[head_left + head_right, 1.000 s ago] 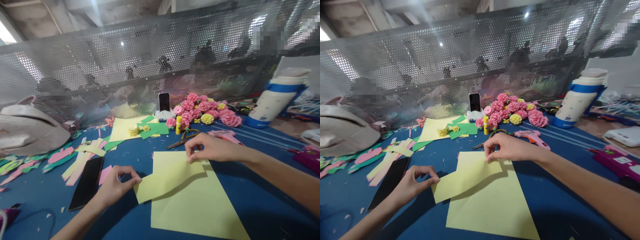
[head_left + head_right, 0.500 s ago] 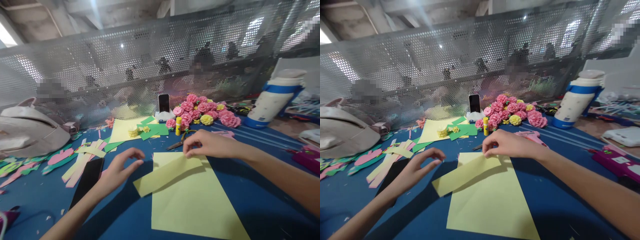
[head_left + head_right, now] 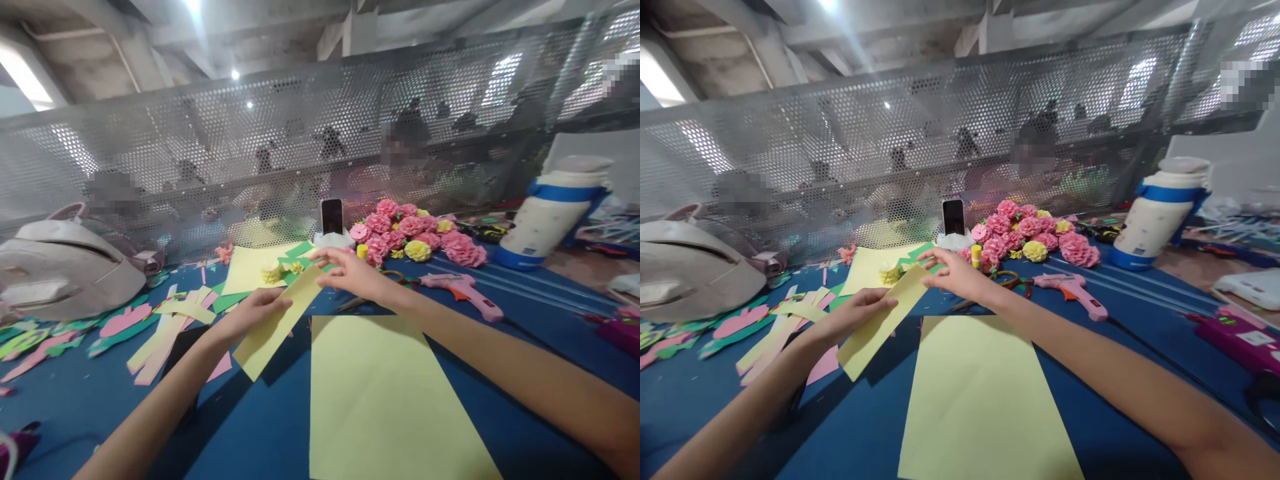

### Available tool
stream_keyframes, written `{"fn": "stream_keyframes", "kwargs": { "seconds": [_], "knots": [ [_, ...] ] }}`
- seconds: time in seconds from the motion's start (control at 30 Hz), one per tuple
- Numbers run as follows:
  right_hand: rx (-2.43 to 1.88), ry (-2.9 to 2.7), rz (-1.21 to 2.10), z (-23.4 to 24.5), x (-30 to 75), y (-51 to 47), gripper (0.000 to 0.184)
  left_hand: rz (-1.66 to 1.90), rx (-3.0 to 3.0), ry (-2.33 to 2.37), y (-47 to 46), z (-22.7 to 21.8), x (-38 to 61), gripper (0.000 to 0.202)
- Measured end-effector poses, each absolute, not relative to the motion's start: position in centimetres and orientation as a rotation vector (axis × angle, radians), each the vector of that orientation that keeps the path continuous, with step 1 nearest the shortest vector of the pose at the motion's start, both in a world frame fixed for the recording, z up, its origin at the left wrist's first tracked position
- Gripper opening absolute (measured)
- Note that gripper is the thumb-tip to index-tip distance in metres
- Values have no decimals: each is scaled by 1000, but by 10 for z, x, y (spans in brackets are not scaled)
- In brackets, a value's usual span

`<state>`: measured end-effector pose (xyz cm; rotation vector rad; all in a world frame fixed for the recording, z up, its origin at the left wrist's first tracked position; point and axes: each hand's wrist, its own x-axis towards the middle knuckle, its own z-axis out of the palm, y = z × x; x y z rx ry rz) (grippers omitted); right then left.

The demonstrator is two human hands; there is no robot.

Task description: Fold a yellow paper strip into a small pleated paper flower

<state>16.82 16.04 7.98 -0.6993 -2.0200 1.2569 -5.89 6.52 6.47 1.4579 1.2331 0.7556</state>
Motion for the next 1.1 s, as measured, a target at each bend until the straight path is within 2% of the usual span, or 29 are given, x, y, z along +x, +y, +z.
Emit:
{"fn": "stream_keyframes", "kwargs": {
  "seconds": [0.2, 0.43, 0.57, 0.67, 0.73, 0.87, 1.0, 1.1],
  "knots": [
    [-768, -1980, 1397, 49, 157, 168, 34, 782, 1479, 1333, 69, 66, -69, 34],
    [-804, -2010, 1434, 47, 161, 168, 45, 942, 1578, 1402, 77, 71, -74, 36],
    [-842, -2028, 1411, 39, 163, 169, 51, 1002, 1617, 1423, 80, 72, -83, 47],
    [-850, -2080, 1373, 37, 166, 170, 43, 1041, 1697, 1400, 82, 74, -90, 51],
    [-840, -2097, 1313, 41, 167, 169, 41, 1032, 1755, 1367, 82, 77, -93, 52],
    [-756, -2067, 1249, 60, 166, 162, 53, 976, 1768, 1225, 77, 84, -87, 56],
    [-650, -2089, 1408, 83, 165, 145, 53, 959, 1699, 1047, 66, 88, -69, 58],
    [-641, -2077, 1517, 95, 177, 131, 48, 871, 1624, 1101, 54, 89, -59, 63]
  ]
}}
